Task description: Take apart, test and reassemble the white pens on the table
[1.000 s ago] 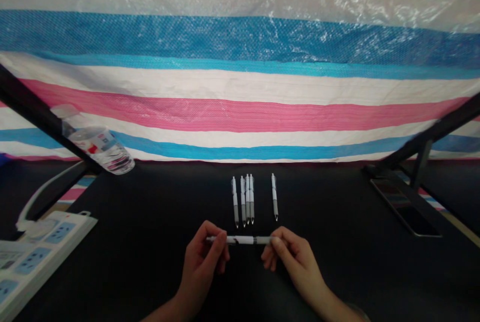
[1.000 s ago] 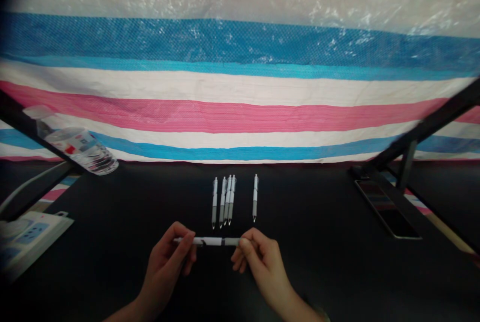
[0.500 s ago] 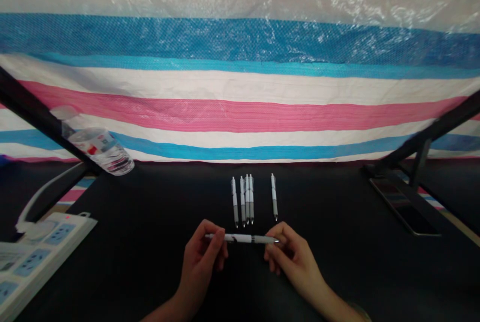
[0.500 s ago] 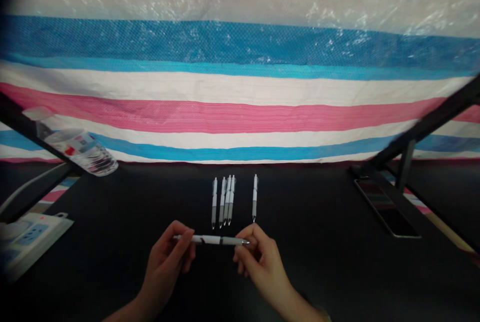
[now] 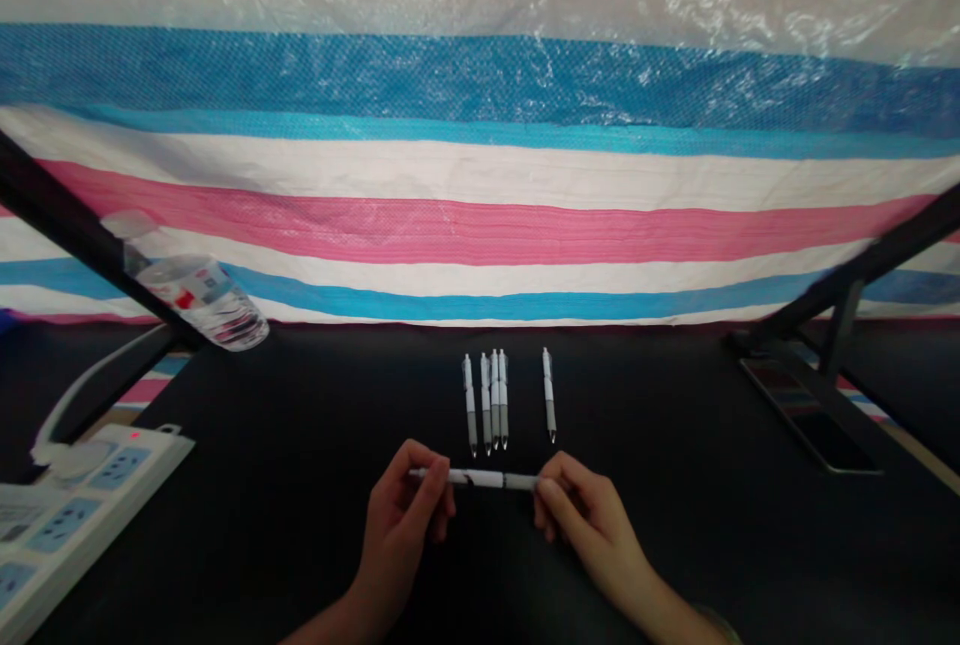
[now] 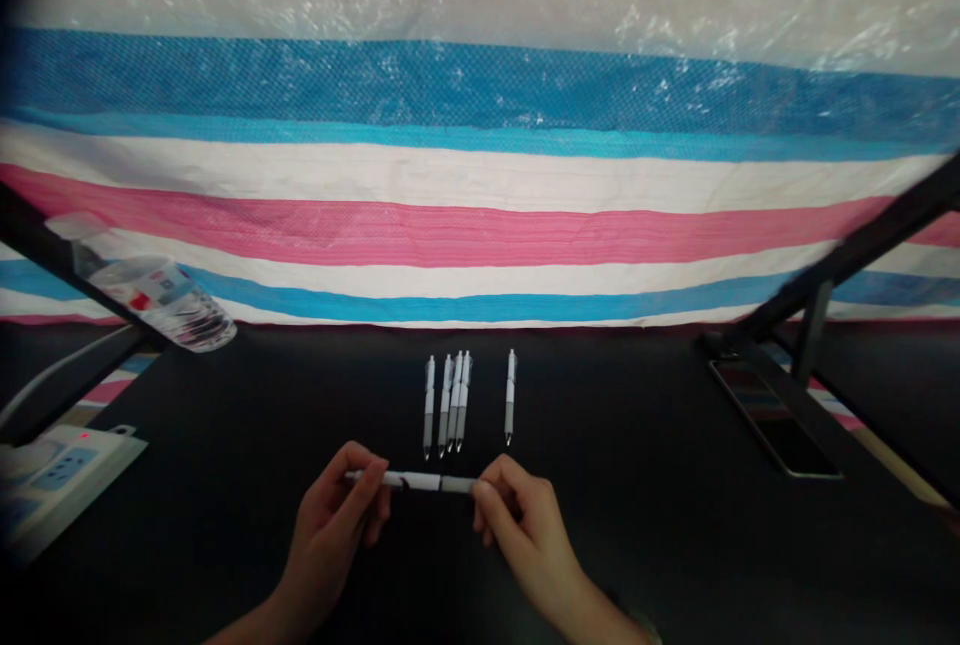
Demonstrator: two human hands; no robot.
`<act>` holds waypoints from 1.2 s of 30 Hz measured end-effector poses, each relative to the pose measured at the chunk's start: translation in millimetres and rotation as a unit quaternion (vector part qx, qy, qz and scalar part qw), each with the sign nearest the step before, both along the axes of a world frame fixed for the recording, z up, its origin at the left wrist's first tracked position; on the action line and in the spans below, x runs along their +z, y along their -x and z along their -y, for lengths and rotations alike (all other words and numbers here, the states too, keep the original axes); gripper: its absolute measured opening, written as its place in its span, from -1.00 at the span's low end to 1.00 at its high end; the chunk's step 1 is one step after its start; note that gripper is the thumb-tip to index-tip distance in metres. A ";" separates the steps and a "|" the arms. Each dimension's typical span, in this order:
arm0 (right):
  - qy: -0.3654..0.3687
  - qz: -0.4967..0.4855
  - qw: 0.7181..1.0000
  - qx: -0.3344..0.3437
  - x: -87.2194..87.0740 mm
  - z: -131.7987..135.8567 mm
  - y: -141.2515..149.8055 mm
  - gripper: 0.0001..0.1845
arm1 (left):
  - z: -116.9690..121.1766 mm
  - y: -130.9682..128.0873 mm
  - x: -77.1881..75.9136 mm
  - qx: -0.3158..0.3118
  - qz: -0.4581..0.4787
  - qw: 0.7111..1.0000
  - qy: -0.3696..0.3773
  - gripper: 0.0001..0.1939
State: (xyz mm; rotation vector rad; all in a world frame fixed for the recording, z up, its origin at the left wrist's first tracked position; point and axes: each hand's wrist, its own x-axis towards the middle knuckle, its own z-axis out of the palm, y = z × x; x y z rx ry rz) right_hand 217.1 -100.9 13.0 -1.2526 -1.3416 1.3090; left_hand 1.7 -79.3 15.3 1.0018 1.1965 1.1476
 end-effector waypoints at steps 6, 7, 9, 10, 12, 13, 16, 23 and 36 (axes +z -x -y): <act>0.010 -0.017 1.000 -0.003 0.8 0.1 2.6 -0.61 | 1.1 -0.4 -0.9 -0.002 0.001 1.000 0.001 -0.63; 0.015 -0.013 1.000 -0.007 0.4 0.0 3.0 -0.61 | 1.2 -0.3 -1.1 -0.001 0.002 1.000 0.002 -0.63; 0.017 0.009 1.000 -0.003 0.7 -0.1 2.9 -0.63 | 1.1 -0.1 -1.1 0.000 0.004 1.000 0.004 -0.63; 0.014 0.019 1.000 0.006 1.4 0.0 2.4 -0.61 | 1.1 0.0 -0.9 0.001 0.005 1.000 0.005 -0.63; 0.003 0.028 0.999 0.023 3.6 0.5 1.5 -0.57 | 1.0 0.1 -0.3 0.001 0.005 1.000 0.006 -0.63; 0.000 0.027 0.999 0.029 4.6 0.7 1.3 -0.58 | 1.0 0.1 -0.1 0.000 0.004 1.000 0.006 -0.63; 0.000 0.026 0.999 0.025 6.1 0.9 1.6 -0.61 | 1.0 0.4 -0.5 -0.004 -0.002 1.000 0.002 -0.62; -0.019 0.079 0.996 0.047 4.4 1.2 0.7 -0.50 | 0.5 1.0 -3.1 -0.015 0.008 1.000 0.008 -0.63; 0.028 0.083 0.994 0.059 0.6 -0.1 -2.4 -0.30 | -0.3 -2.2 2.4 -0.022 -0.015 1.000 0.002 -0.60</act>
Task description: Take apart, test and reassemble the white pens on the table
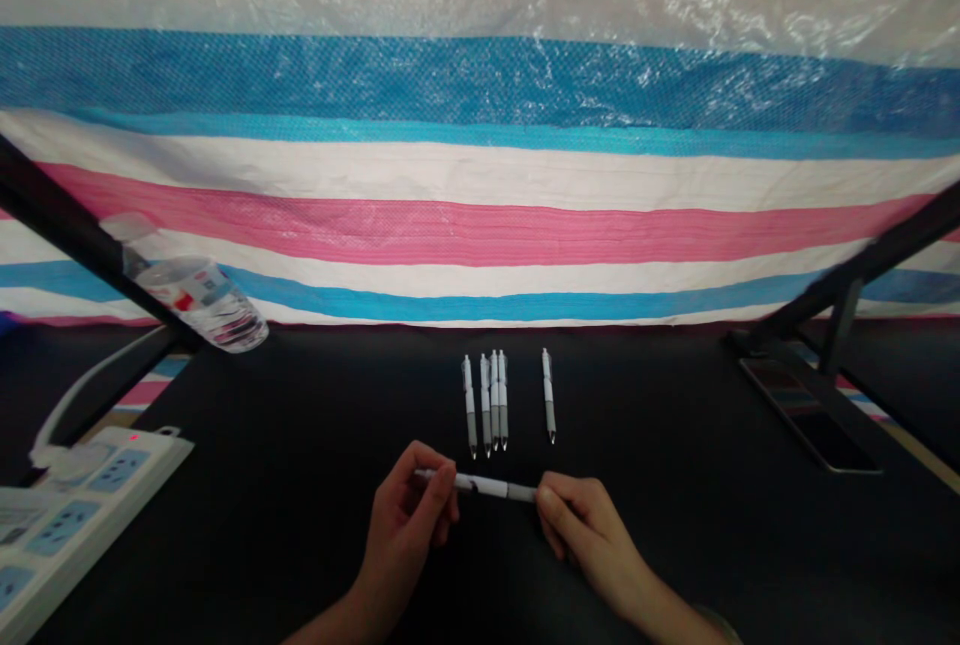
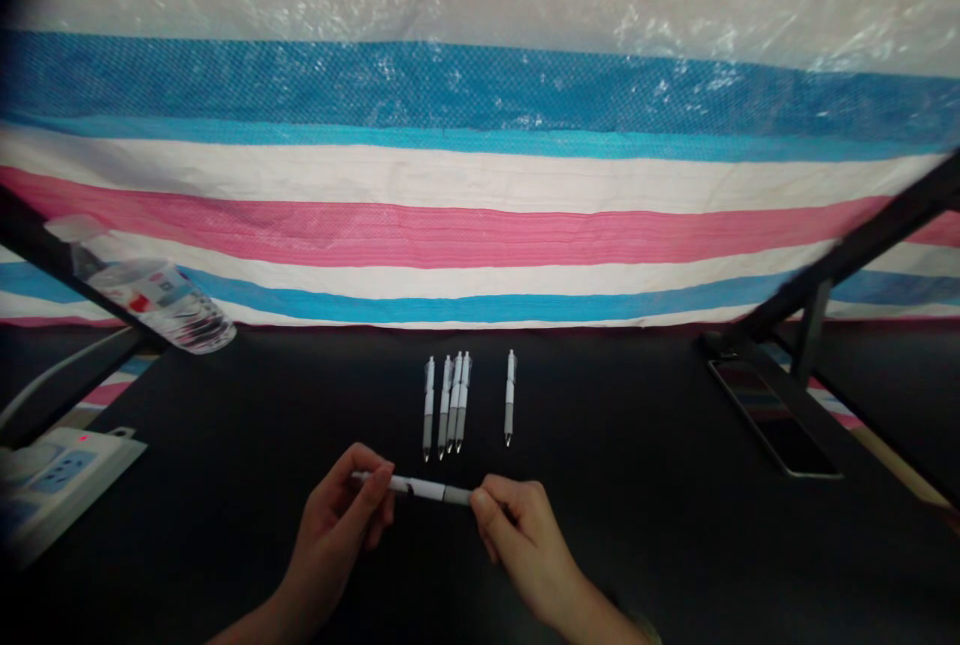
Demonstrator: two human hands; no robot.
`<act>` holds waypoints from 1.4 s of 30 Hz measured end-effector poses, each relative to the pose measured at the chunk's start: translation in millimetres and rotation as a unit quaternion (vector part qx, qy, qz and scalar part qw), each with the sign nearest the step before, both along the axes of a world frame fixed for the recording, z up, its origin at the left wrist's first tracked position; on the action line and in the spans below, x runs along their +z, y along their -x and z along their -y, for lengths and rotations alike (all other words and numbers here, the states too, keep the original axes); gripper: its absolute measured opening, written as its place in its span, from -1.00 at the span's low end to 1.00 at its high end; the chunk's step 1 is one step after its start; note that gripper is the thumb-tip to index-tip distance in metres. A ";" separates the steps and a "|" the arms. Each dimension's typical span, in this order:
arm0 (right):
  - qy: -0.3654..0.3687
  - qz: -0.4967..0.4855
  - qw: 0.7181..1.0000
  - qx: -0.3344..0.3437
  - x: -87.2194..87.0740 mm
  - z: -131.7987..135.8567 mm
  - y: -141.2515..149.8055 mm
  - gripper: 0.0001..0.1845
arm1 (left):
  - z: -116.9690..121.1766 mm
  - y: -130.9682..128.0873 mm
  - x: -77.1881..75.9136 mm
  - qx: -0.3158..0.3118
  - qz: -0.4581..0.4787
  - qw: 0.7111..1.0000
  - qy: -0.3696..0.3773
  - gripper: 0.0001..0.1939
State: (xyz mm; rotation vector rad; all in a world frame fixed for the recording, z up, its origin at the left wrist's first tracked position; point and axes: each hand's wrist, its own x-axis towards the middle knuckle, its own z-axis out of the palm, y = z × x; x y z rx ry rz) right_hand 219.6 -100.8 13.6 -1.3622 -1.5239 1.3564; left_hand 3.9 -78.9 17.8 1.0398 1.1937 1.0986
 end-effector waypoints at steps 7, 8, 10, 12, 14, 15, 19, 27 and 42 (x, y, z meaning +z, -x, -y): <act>0.064 -0.033 0.997 0.008 -4.2 -1.9 1.8 -0.30 | -1.4 1.1 -4.4 -0.008 0.030 0.999 0.018 -0.62; 0.068 -0.037 0.997 0.012 -4.3 -1.8 2.5 -0.31 | -1.6 0.9 -5.2 -0.008 0.038 0.999 0.025 -0.63; 0.069 -0.040 0.997 0.024 -4.5 -1.2 3.8 -0.31 | -2.1 -0.1 -7.2 -0.011 0.055 0.998 0.039 -0.62; 0.067 -0.036 0.996 0.041 -4.4 -0.2 4.8 -0.33 | -2.3 -1.2 -9.5 -0.023 0.073 0.996 0.043 -0.63; 0.065 -0.025 0.996 0.053 -3.9 0.5 5.3 -0.36 | -2.3 -1.9 -11.5 -0.038 0.088 0.995 0.038 -0.65; 0.063 -0.021 0.996 0.058 -3.5 0.7 5.4 -0.37 | -2.2 -2.0 -12.2 -0.043 0.092 0.994 0.034 -0.66; 0.050 -0.028 0.996 0.067 -1.5 0.8 5.4 -0.39 | -2.5 -0.8 -11.6 -0.041 0.095 0.994 0.022 -0.69; 0.052 -0.042 0.995 0.074 1.6 0.6 5.3 -0.40 | -6.9 0.4 -8.3 -0.033 0.121 0.992 0.028 -0.72; 0.054 -0.051 0.994 0.074 -1.1 1.6 4.4 -0.41 | -15.4 -0.6 0.2 -0.058 0.108 0.992 0.025 -0.47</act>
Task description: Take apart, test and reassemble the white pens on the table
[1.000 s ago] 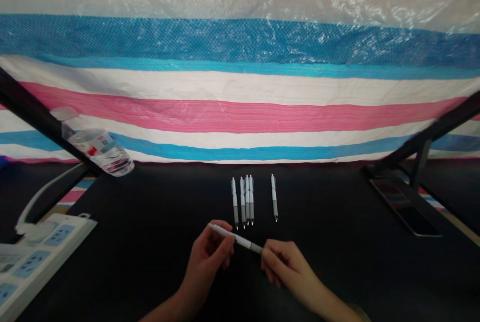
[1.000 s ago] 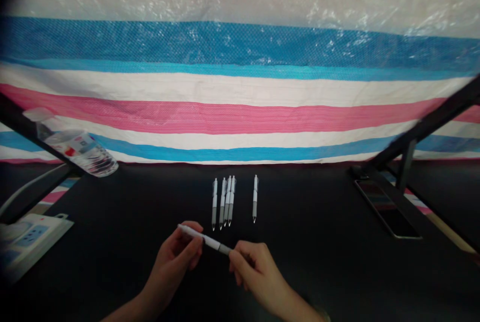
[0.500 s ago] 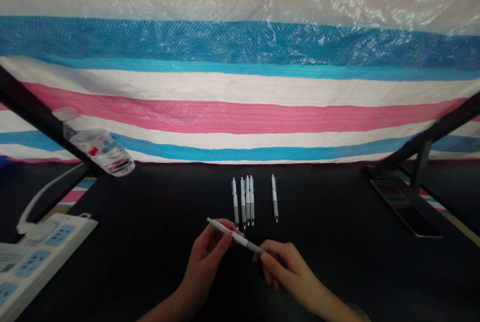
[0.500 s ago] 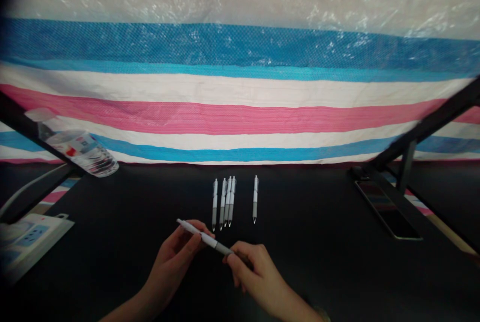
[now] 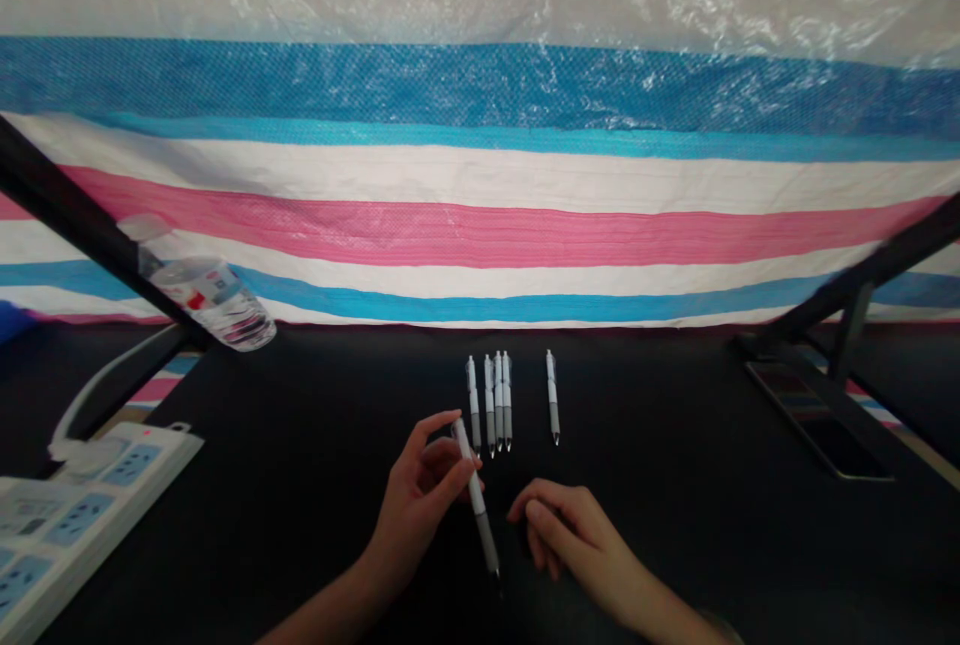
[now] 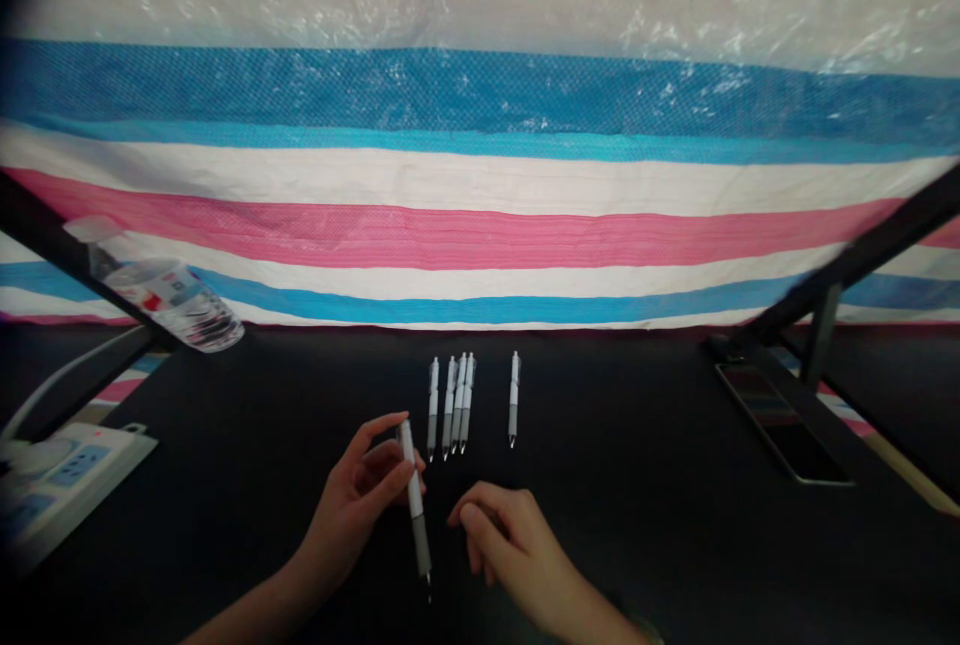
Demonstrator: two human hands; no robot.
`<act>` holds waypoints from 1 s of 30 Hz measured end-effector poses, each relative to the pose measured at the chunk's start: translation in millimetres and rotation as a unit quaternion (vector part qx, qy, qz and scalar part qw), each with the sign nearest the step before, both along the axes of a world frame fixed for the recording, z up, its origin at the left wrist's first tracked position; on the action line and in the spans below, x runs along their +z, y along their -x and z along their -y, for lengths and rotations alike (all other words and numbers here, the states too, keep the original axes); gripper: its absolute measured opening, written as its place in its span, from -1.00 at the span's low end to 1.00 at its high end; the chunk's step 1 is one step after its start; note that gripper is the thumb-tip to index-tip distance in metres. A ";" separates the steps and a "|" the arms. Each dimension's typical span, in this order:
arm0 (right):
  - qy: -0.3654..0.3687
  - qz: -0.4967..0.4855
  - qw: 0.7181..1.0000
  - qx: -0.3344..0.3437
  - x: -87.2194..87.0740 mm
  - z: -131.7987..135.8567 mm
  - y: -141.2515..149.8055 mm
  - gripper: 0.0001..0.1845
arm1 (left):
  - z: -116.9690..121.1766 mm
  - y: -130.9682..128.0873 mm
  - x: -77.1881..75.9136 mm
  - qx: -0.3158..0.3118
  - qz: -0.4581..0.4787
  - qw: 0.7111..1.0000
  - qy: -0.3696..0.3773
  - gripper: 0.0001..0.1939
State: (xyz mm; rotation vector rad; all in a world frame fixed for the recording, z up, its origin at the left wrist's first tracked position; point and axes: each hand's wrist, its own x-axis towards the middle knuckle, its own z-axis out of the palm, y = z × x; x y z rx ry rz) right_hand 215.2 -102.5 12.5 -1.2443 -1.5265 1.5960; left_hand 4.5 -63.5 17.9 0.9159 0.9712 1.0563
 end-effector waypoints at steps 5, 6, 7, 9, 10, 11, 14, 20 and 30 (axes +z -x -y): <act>-0.003 0.007 1.000 0.003 -0.1 -0.7 0.2 -0.41 | -2.3 0.3 -1.7 0.011 0.000 1.000 0.000 -0.42; -0.004 0.009 1.000 0.005 0.4 -0.9 0.3 -0.41 | -2.6 0.1 -0.9 0.013 -0.001 1.000 0.002 -0.41; -0.004 0.010 1.000 0.007 1.0 -1.1 0.5 -0.40 | -2.8 0.0 -0.1 0.016 -0.001 1.000 0.004 -0.41; -0.005 0.014 1.000 0.008 2.4 -1.3 0.7 -0.41 | -3.0 -0.3 1.6 0.016 -0.001 1.000 0.005 -0.45; -0.006 0.016 1.000 0.007 3.0 -1.3 0.8 -0.41 | -2.9 -0.3 2.2 0.016 -0.003 1.000 0.005 -0.47; -0.006 0.016 1.000 0.007 3.5 -1.2 0.8 -0.41 | -2.8 -0.3 2.5 0.017 -0.005 1.000 0.006 -0.48; -0.007 0.014 1.000 0.007 3.5 -0.8 0.8 -0.41 | -2.7 -0.4 1.9 0.019 -0.010 1.000 0.009 -0.45; -0.005 0.018 1.000 0.006 3.0 -0.8 1.3 -0.39 | -2.8 -1.6 1.0 0.020 0.001 1.000 0.015 -0.37; -0.011 0.031 0.999 0.010 6.7 -1.0 2.0 -0.41 | -3.4 -1.6 0.4 0.022 0.009 0.999 0.024 -0.41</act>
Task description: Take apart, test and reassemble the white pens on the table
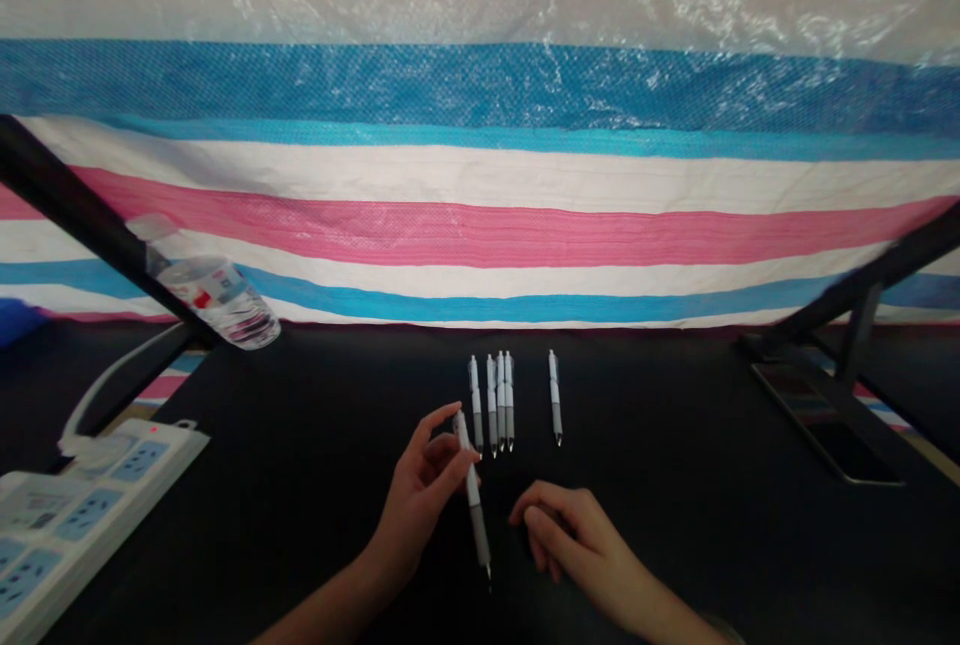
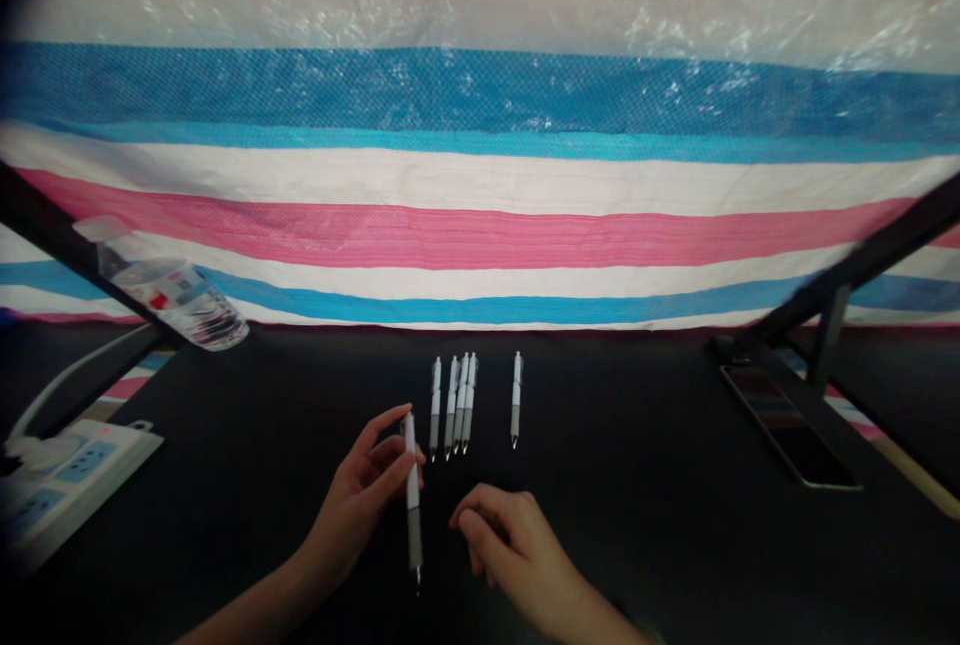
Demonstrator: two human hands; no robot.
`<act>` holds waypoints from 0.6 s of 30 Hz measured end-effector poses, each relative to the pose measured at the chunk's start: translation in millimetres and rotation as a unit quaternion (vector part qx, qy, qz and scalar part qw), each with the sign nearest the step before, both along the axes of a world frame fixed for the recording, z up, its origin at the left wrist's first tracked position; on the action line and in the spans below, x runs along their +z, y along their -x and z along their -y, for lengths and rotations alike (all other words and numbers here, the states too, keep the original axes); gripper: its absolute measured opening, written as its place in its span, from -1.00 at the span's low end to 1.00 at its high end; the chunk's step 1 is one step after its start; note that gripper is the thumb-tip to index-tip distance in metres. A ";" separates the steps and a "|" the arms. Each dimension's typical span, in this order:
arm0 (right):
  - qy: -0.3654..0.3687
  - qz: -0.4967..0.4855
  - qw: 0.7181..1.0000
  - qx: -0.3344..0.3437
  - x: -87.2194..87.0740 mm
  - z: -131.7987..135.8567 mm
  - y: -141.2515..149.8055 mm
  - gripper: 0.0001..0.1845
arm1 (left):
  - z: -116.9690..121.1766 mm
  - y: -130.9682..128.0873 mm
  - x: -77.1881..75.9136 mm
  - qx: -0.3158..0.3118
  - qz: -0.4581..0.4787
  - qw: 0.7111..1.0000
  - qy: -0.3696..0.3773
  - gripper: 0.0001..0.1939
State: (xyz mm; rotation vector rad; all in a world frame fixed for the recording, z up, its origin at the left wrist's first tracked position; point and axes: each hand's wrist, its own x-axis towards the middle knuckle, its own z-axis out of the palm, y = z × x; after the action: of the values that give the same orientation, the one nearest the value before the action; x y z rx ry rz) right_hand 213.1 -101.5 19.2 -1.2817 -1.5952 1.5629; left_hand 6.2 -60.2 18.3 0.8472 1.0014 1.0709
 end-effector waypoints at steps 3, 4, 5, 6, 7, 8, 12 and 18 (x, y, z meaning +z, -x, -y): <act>0.000 0.001 1.000 0.004 -0.1 0.3 -0.3 -0.43 | 0.3 -0.4 0.9 -0.001 0.000 1.000 0.002 -0.44; -0.001 0.003 1.000 0.004 -0.2 0.3 -0.3 -0.43 | 0.5 -0.5 1.2 -0.002 -0.001 1.000 0.003 -0.46; -0.001 0.004 1.000 0.003 -0.3 0.3 -0.3 -0.43 | 0.7 -0.6 1.4 -0.002 -0.001 1.000 0.003 -0.46; 0.000 0.005 1.000 0.003 -0.4 0.2 -0.2 -0.43 | 1.0 -0.7 1.5 -0.003 -0.001 1.000 0.004 -0.47; 0.000 0.006 1.000 0.001 -0.3 0.2 -0.1 -0.43 | 1.2 -0.8 1.5 -0.002 0.001 1.000 0.004 -0.45; -0.001 0.006 1.000 0.000 -0.3 0.1 0.1 -0.43 | 1.5 -1.0 1.5 0.000 0.004 1.000 0.005 -0.42; -0.004 0.004 1.000 0.000 0.2 -0.2 0.5 -0.43 | 2.0 -0.9 0.2 0.010 0.010 1.000 0.010 -0.35; 0.003 -0.001 1.000 0.005 -2.2 -0.1 -0.2 -0.44 | 1.6 0.4 -2.1 -0.012 0.000 1.000 0.002 -0.48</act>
State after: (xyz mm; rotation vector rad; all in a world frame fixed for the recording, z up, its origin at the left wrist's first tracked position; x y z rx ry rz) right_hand 213.3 -101.3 17.0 -1.2778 -1.5997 1.5749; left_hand 5.8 -61.8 16.2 0.8544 0.9902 1.0488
